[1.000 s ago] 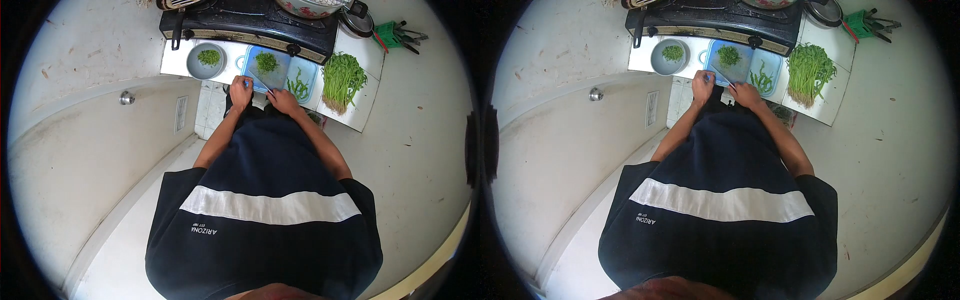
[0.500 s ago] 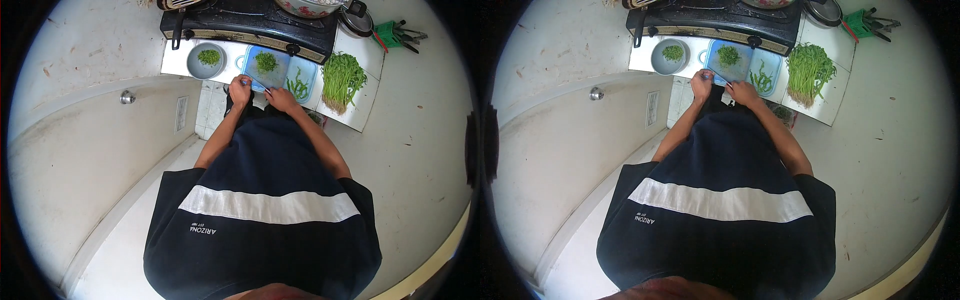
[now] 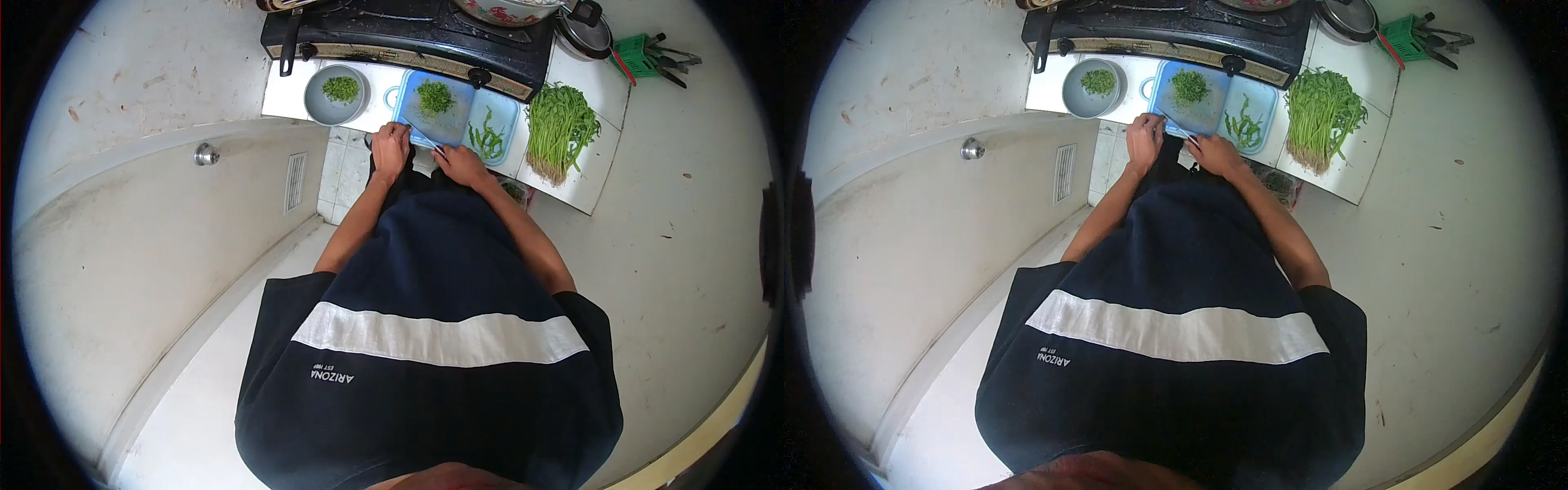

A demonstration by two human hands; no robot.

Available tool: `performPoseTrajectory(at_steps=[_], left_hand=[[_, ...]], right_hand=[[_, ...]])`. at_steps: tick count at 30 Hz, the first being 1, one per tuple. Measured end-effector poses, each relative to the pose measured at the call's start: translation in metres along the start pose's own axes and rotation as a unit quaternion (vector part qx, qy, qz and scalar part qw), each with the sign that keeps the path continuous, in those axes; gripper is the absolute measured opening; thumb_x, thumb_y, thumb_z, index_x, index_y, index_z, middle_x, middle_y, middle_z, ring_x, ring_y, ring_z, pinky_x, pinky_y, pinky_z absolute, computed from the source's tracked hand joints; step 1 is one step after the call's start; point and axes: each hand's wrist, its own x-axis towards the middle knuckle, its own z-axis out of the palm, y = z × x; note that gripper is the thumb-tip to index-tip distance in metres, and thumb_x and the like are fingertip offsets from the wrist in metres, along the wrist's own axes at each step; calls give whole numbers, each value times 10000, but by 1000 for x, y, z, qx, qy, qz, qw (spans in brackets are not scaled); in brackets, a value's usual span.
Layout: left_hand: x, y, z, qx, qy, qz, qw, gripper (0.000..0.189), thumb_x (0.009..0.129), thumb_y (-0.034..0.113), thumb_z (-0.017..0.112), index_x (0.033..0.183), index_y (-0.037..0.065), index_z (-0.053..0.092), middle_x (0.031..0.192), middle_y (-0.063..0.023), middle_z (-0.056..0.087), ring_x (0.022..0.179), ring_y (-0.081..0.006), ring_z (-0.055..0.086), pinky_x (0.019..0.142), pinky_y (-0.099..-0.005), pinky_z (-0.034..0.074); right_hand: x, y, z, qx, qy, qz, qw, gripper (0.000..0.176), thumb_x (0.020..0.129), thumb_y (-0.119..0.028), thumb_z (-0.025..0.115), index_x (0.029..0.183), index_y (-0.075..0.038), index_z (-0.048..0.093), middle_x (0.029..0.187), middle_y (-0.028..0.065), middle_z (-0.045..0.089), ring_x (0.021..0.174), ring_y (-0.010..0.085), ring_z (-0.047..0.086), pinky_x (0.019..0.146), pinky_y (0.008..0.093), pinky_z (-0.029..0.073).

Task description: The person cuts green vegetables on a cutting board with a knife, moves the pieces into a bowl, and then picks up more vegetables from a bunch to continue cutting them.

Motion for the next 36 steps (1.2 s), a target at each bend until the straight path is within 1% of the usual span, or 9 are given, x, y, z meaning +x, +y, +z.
performPoseTrajectory(at_steps=[2, 10, 15, 21, 23, 28, 31, 33, 36], left_hand=[[-2, 1, 0, -10, 7, -2, 1000, 65, 858, 72, 756, 909, 37, 778, 893, -158, 715, 791, -364, 688, 720, -462, 547], [-2, -6, 4, -39, 5, -20, 999, 117, 833, 45, 741, 935, 55, 796, 917, -131, 719, 848, -347, 679, 783, -454, 542], [6, -13, -9, -48, -51, -37, 997, 192, 795, 34, 718, 952, 101, 807, 959, -99, 727, 941, -324, 661, 855, -439, 536], [25, -24, -16, -60, -129, 1, 990, 146, 807, 58, 731, 931, 101, 795, 967, -100, 729, 949, -330, 653, 883, -438, 524], [27, -26, -17, -63, -120, 14, 991, 139, 783, 58, 742, 905, 102, 792, 955, -90, 732, 926, -327, 654, 863, -434, 528], [26, -23, -14, -67, -112, 17, 991, 124, 766, 70, 760, 883, 101, 786, 932, -83, 727, 910, -330, 651, 843, -431, 528], [25, -19, -9, -82, -102, -49, 990, 114, 781, 92, 766, 893, 93, 784, 911, -83, 735, 861, -298, 675, 808, -412, 540], [26, -19, -3, -141, -126, -198, 962, 130, 781, 108, 779, 909, 85, 779, 892, -83, 748, 801, -260, 702, 775, -381, 553], [28, -24, 4, -162, -136, -235, 949, 148, 777, 117, 800, 914, 67, 773, 884, -79, 760, 766, -221, 717, 753, -349, 560]], right_hand=[[0, -6, -4, -12, -42, 19, 999, 513, 1057, -454, 489, 994, -4, 729, 837, 290, 704, 845, 474, 706, 804, 558, 568], [10, -7, 5, -38, -24, 18, 999, 494, 1058, -449, 489, 1019, -15, 722, 884, 284, 712, 864, 458, 713, 798, 557, 572], [1, 7, 10, -22, -10, 21, 999, 486, 1050, -459, 505, 1025, -24, 722, 891, 282, 712, 863, 470, 708, 796, 558, 571], [4, 10, 10, 17, -12, 16, 1000, 502, 1045, -462, 519, 989, -8, 725, 837, 299, 699, 829, 490, 695, 789, 567, 560], [4, 14, 16, 37, 15, -3, 999, 488, 1040, -431, 552, 884, 13, 683, 769, 288, 678, 757, 482, 680, 736, 560, 547], [2, 11, 11, 50, 14, 3, 999, 502, 1042, -447, 547, 907, 14, 691, 762, 292, 674, 753, 489, 675, 743, 558, 547], [0, 11, 12, 42, 22, -6, 999, 512, 1042, -459, 543, 915, 14, 693, 765, 293, 674, 756, 492, 673, 750, 558, 547], [0, 10, 13, 39, 25, -8, 999, 518, 1042, -466, 539, 918, 13, 693, 773, 294, 676, 762, 493, 673, 756, 558, 547], [2, 12, 17, 33, 12, 0, 999, 526, 1043, -477, 531, 930, 13, 689, 801, 300, 681, 787, 493, 678, 773, 559, 546]])
